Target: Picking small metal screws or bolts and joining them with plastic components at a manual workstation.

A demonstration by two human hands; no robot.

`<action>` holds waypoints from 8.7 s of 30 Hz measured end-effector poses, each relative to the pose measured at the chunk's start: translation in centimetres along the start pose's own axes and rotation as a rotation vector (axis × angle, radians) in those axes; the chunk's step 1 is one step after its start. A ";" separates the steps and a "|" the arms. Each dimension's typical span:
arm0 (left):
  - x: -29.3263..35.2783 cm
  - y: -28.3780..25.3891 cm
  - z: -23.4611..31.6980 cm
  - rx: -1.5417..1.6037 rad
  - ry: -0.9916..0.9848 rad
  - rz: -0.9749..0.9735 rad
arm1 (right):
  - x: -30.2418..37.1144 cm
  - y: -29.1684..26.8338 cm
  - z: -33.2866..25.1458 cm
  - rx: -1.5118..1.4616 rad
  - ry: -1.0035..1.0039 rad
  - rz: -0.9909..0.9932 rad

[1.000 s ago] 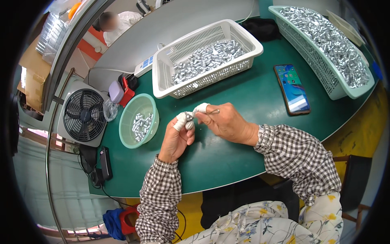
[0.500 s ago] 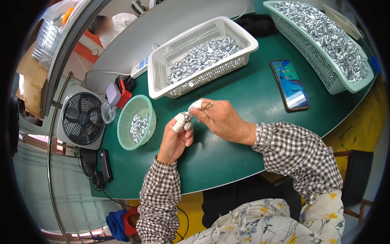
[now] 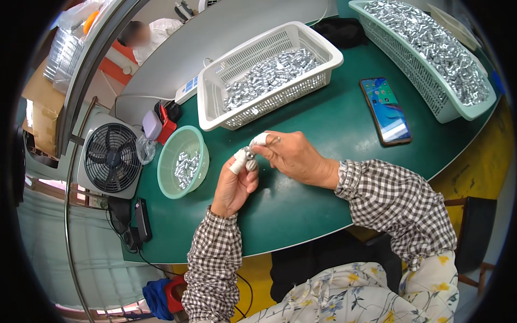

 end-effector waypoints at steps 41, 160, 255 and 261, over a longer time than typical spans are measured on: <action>-4.6 4.0 2.8 -1.998 0.455 0.247 | 0.2 -1.4 6.5 -0.021 0.360 0.415; -4.7 -1.6 -1.4 0.130 0.104 0.060 | 0.0 -0.5 1.7 0.070 -0.004 0.062; -4.3 0.2 -1.2 0.047 0.083 0.068 | 0.5 -0.6 3.6 -0.018 0.079 0.135; -4.0 0.4 -0.9 0.048 0.083 0.081 | 0.1 -1.0 2.5 0.104 -0.096 0.112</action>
Point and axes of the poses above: each hand's wrist, its own x-axis away from the middle knuckle, its own y-axis out of the palm, z = x × y, the point moved 3 cm from there along -x, towards the middle knuckle, and after that the axes turned 1 degree about -z, right-handed, at the moved point
